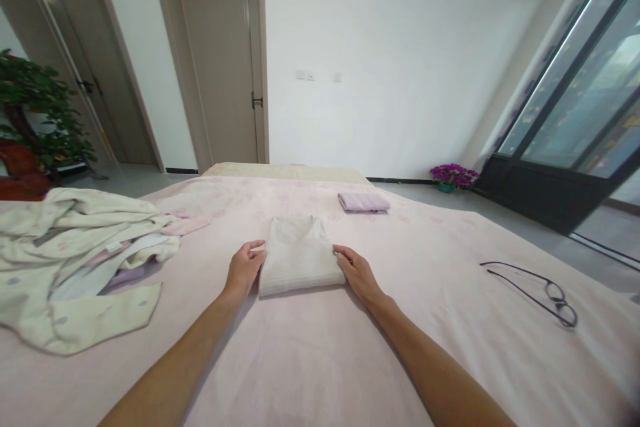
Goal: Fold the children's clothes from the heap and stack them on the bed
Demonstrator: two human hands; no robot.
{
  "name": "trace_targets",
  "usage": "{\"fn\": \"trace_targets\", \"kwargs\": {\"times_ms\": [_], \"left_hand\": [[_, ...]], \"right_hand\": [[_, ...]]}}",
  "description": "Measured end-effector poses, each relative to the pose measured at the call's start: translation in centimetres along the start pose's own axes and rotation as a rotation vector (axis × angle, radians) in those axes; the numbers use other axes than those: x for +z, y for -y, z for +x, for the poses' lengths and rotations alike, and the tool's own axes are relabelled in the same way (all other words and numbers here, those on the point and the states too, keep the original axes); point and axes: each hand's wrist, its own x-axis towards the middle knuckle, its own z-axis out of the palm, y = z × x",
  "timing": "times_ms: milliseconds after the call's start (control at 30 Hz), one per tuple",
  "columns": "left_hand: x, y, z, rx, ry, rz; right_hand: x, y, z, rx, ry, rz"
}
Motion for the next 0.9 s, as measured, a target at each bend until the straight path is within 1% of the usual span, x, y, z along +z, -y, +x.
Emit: {"fn": "trace_targets", "kwargs": {"times_ms": [67, 200, 367, 467, 533, 600, 667, 767, 833, 900], "left_hand": [[0.5, -0.2, 0.0, -0.017, 0.035, 0.004], [1.1, 0.0, 0.7, -0.016, 0.070, 0.143], [0.5, 0.2, 1.5, 0.085, 0.058, 0.354], [0.1, -0.2, 1.0, 0.130, 0.064, 0.495], [0.1, -0.7, 0.5, 0.173, 0.071, 0.617], [0.1, -1.3, 0.0, 0.193, 0.086, 0.707], [0.2, -1.7, -0.2, 0.170, 0.100, 0.736], [0.3, -2.1, -0.2, 0.133, 0.103, 0.747], [0.4, -2.4, -0.2, 0.131, 0.093, 0.740], [0.5, -2.7, -0.3, 0.139, 0.081, 0.728]], "right_hand": [[0.2, -0.2, 0.1, 0.000, -0.002, 0.007], [0.4, -1.0, 0.2, 0.020, -0.037, -0.039], [0.4, -1.1, 0.4, 0.032, -0.020, -0.099], [0.1, -0.6, 1.1, 0.067, 0.039, -0.111], [0.0, -0.2, 1.9, 0.099, 0.048, -0.167], [0.2, 0.2, 2.6, 0.129, 0.021, -0.248], [0.6, 0.3, 3.1, 0.147, -0.013, -0.299], [1.4, 0.2, 3.2, 0.144, -0.080, -0.338], [1.7, 0.2, 3.2, 0.122, -0.123, -0.383], [1.8, 0.5, 3.2, 0.105, -0.139, -0.423]]}}
